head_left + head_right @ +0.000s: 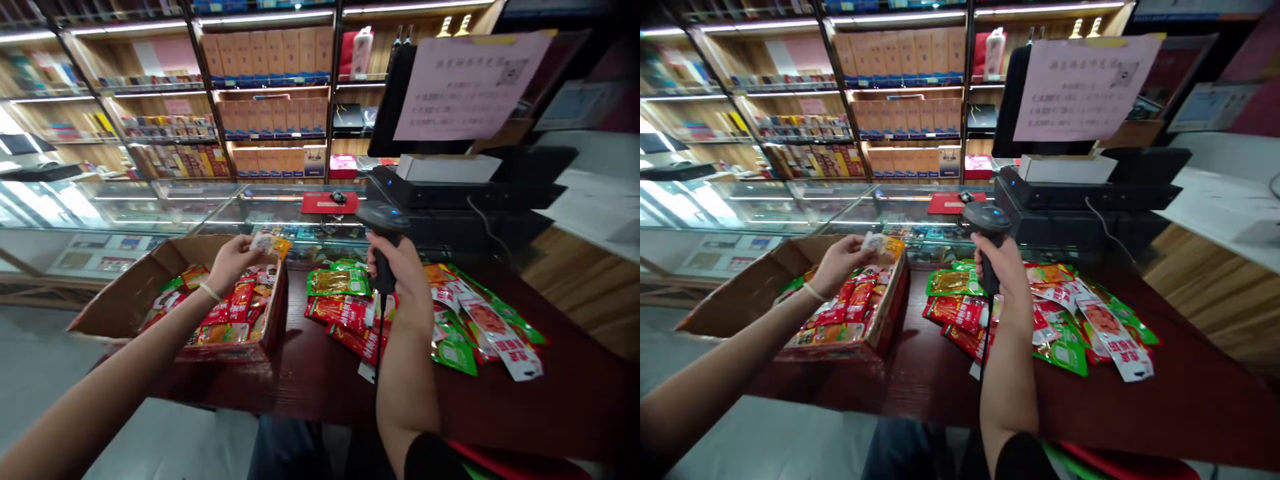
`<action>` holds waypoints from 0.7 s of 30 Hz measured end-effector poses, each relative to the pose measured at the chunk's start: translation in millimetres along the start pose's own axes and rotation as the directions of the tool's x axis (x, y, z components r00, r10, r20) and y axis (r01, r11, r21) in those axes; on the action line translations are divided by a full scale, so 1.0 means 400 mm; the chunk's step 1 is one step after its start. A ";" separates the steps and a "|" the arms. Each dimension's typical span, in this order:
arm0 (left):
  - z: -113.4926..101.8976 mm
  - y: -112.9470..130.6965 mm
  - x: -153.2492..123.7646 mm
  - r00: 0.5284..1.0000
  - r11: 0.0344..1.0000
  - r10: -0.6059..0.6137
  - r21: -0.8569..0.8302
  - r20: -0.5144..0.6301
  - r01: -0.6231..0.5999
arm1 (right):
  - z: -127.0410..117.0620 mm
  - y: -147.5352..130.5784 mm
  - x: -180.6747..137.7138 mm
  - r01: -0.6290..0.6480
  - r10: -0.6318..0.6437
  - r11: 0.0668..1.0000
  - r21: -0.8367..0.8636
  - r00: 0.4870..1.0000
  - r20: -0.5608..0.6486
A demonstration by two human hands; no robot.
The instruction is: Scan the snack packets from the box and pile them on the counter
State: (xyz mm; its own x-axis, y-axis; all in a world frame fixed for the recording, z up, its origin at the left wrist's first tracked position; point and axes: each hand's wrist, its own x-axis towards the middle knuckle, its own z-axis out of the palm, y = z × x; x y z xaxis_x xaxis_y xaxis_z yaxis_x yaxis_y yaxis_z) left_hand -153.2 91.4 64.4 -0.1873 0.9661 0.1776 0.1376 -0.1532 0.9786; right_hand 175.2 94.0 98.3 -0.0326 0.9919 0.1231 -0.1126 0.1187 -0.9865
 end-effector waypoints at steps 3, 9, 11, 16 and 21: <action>0.147 -0.008 0.019 0.982 0.962 0.068 0.251 0.176 -0.111 | -0.079 -0.003 0.002 0.021 -0.017 0.999 0.049 0.996 -0.086; 0.393 -0.036 0.027 0.854 0.716 0.181 0.530 0.488 -0.454 | -0.160 0.003 -0.008 0.060 -0.044 0.993 0.099 0.986 -0.160; 0.445 -0.052 0.019 0.772 0.663 0.191 0.501 0.606 -0.557 | -0.170 0.006 -0.011 0.069 -0.051 0.992 0.106 0.985 -0.163; 0.488 -0.103 0.006 0.480 0.704 0.067 0.300 0.875 -0.644 | -0.176 0.005 -0.013 0.085 -0.072 0.994 0.068 0.982 -0.173; 0.423 -0.066 0.014 0.552 0.716 0.031 0.367 0.833 -0.594 | -0.155 -0.007 -0.017 0.093 -0.081 0.993 0.079 0.987 -0.136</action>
State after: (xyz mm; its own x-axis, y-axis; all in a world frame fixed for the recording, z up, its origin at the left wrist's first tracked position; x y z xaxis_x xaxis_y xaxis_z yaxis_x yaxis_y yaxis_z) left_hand 6.8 135.9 21.8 0.7113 0.7017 0.0415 0.5666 -0.6073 0.5569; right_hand 237.5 89.9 93.7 0.1120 0.9759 0.1871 -0.1934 0.2061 -0.9592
